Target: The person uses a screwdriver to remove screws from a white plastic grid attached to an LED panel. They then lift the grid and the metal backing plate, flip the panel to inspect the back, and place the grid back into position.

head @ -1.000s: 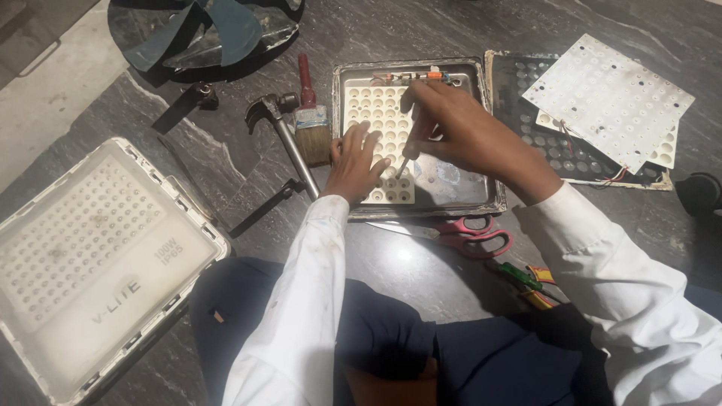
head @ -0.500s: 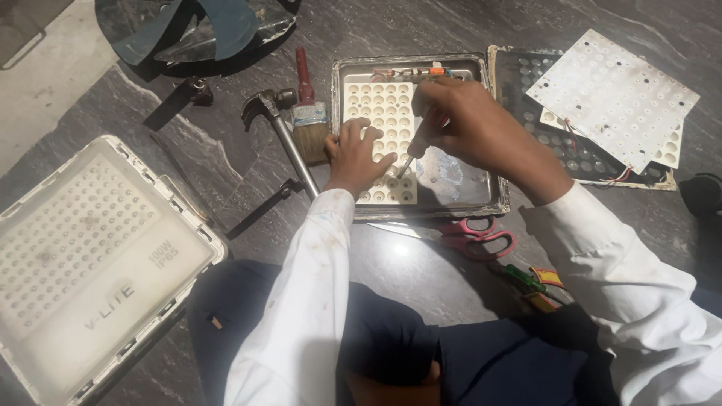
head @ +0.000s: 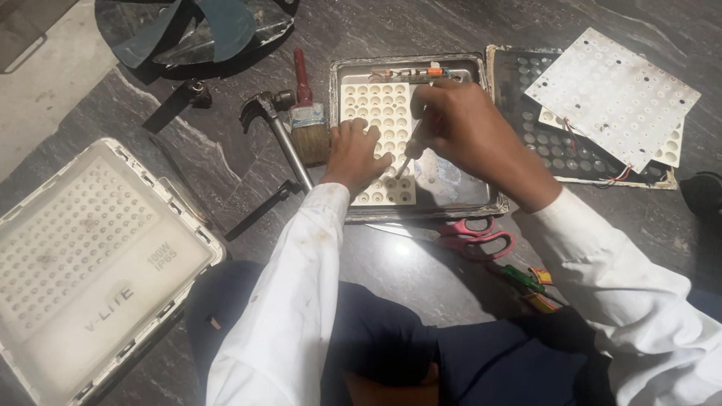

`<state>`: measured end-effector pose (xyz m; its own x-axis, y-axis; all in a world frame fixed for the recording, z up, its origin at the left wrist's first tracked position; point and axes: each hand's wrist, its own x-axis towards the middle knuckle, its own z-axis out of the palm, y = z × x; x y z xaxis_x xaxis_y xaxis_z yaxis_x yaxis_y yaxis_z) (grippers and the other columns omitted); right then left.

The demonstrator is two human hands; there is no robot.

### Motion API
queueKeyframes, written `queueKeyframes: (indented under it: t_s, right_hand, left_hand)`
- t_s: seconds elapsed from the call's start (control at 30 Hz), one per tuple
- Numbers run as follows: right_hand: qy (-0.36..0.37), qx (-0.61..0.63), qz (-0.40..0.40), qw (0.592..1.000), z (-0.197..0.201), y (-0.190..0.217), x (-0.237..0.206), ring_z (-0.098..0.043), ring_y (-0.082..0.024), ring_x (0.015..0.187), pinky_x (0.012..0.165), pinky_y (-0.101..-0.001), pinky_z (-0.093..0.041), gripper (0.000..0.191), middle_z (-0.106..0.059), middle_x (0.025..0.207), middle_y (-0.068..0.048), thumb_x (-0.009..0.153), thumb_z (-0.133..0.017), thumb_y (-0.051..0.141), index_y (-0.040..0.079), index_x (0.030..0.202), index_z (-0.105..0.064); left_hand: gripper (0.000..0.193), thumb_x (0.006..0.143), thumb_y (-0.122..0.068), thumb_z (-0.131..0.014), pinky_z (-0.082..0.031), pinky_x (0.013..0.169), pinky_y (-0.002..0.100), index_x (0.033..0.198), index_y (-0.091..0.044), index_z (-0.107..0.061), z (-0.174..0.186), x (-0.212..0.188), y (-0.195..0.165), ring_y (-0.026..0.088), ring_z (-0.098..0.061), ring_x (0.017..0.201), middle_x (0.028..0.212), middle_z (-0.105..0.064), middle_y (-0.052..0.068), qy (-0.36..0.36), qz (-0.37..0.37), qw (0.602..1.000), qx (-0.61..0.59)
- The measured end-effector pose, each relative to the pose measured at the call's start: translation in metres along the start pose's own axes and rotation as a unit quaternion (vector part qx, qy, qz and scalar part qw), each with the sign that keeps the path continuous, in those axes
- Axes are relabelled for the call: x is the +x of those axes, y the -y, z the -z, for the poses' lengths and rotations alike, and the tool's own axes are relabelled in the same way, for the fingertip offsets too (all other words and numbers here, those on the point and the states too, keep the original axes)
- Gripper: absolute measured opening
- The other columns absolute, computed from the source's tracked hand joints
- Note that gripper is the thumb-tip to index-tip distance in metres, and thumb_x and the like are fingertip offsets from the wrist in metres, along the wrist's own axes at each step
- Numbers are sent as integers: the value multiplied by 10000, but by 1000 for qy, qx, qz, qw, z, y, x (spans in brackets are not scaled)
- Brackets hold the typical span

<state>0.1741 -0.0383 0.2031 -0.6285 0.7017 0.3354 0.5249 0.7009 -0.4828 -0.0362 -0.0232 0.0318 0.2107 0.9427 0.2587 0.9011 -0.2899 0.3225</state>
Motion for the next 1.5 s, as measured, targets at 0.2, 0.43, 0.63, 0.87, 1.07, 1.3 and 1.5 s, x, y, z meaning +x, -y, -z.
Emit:
queueKeyframes:
  t_s: [0.2, 0.43, 0.63, 0.87, 1.07, 1.3, 1.5]
  right_hand:
    - [-19, -9, -45, 999, -4, 3, 1, -756, -255, 727, 661, -368, -581, 274, -699, 827, -132, 815, -829, 58, -29, 914, -589]
    - [29, 4, 7, 1000, 14, 9, 3, -741, -275, 728, 686, -377, -573, 262, -733, 880, -122, 838, -789, 51, -24, 931, -556]
    - [31, -41, 120, 991, 6, 9, 6, -752, -259, 700, 705, -457, -534, 313, -753, 814, -133, 732, -816, 69, -32, 953, -618]
    - [31, -42, -23, 998, -3, 6, 8, -725, -238, 648, 645, -391, -556, 299, -726, 712, -95, 822, -848, 151, 15, 865, -585]
    - [49, -129, -34, 990, -9, -2, 4, -721, -216, 793, 754, -368, -570, 300, -736, 842, -112, 990, -820, 242, 22, 945, -621]
    - [66, -30, -12, 997, -6, -3, 3, -736, -208, 823, 746, -343, -592, 255, -731, 965, -115, 862, -739, 51, 27, 1094, -636]
    - [33, -60, 96, 993, 0, -5, 3, -736, -309, 860, 742, -414, -565, 400, -752, 908, -139, 779, -845, 108, -11, 1093, -628]
  left_hand:
    - [445, 827, -381, -757, -309, 1084, 532, 1086, -26, -690, -5, -2, 5, 350, -465, 1204, 1236, -543, 218, -22, -6, 1000, -13]
    - [424, 807, -379, -770, -310, 1078, 526, 1073, -57, -690, -7, -7, 7, 338, -464, 1239, 1246, -545, 184, -61, -16, 997, -34]
    - [460, 778, -378, -777, -295, 1075, 531, 1103, -70, -674, -12, -6, 5, 338, -438, 1264, 1275, -519, 176, -70, -11, 997, -26]
    - [476, 822, -378, -712, -278, 1117, 522, 1177, -69, -644, -17, -9, -1, 328, -416, 1320, 1314, -511, 178, -101, 0, 995, -21]
    - [460, 830, -350, -714, -274, 1136, 537, 1176, -60, -622, -17, -11, -4, 354, -418, 1348, 1342, -517, 185, -121, 5, 992, -29]
    - [458, 842, -334, -712, -247, 1191, 573, 1181, -45, -608, -19, -11, -5, 391, -396, 1367, 1353, -497, 194, -129, 6, 991, -33]
    - [477, 845, -332, -720, -245, 1175, 590, 1196, -36, -594, -18, -10, -7, 399, -394, 1353, 1351, -485, 214, -121, 1, 992, -25]
